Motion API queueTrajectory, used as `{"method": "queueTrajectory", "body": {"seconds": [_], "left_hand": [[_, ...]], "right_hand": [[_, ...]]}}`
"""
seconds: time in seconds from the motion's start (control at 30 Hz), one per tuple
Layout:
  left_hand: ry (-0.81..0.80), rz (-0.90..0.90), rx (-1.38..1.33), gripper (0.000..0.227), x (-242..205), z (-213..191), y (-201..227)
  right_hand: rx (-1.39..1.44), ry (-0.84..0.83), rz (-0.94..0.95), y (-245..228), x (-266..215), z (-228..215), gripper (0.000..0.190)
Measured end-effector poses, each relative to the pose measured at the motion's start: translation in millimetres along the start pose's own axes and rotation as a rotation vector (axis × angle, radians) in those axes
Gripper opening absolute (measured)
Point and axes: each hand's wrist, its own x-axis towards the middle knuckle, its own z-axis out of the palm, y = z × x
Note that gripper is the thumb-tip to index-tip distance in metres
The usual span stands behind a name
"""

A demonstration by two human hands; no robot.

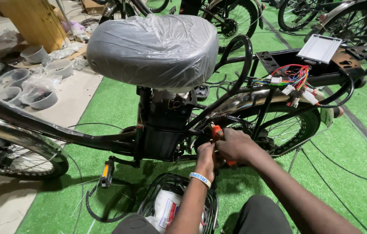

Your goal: The person is assembling the rear section of an electric bicycle, specifically working on the chain and motor area. They use their hands to align the chain and then use orange-handled pliers to secure or adjust components near the rear wheel and motor.

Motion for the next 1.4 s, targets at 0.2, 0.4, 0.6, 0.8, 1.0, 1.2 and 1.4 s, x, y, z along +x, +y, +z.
{"method": "queueTrajectory", "body": {"seconds": [0.2, 0.4, 0.6, 0.8, 1.0, 1.2, 1.4], "left_hand": [[-0.027, 0.040, -0.057, 0.030, 29.6, -17.0, -31.5], [-0.117, 0.075, -0.083, 0.027, 10.6, -27.5, -13.2], [-0.212, 0.124, 0.132, 0.029, -22.0, -40.4, 9.7], [-0.297, 0.138, 0.470, 0.019, -44.0, -75.2, -3.7], [-0.423, 0.027, 0.728, 0.019, -25.1, -136.2, -74.1], [-0.347, -0.010, 1.303, 0.011, 2.9, -162.2, -97.3], [-0.072, -0.052, 1.167, 0.022, 19.5, -145.1, -80.1]], "right_hand": [[-0.156, 0.100, -0.025, 9.5, 15.2, 28.1, 0.052], [0.045, 0.113, -0.021, 13.1, -3.2, 25.1, 0.054], [0.198, 0.164, -0.045, 26.9, -27.0, 46.5, 0.046], [0.439, 0.205, -0.168, 53.1, -38.1, 116.2, 0.035], [0.693, 0.043, -0.159, 92.5, -10.8, 211.8, 0.028], [0.572, -0.204, -0.079, 125.2, 46.9, 297.3, 0.035], [0.122, -0.198, -0.289, 142.4, 99.5, 351.0, 0.057]]}}
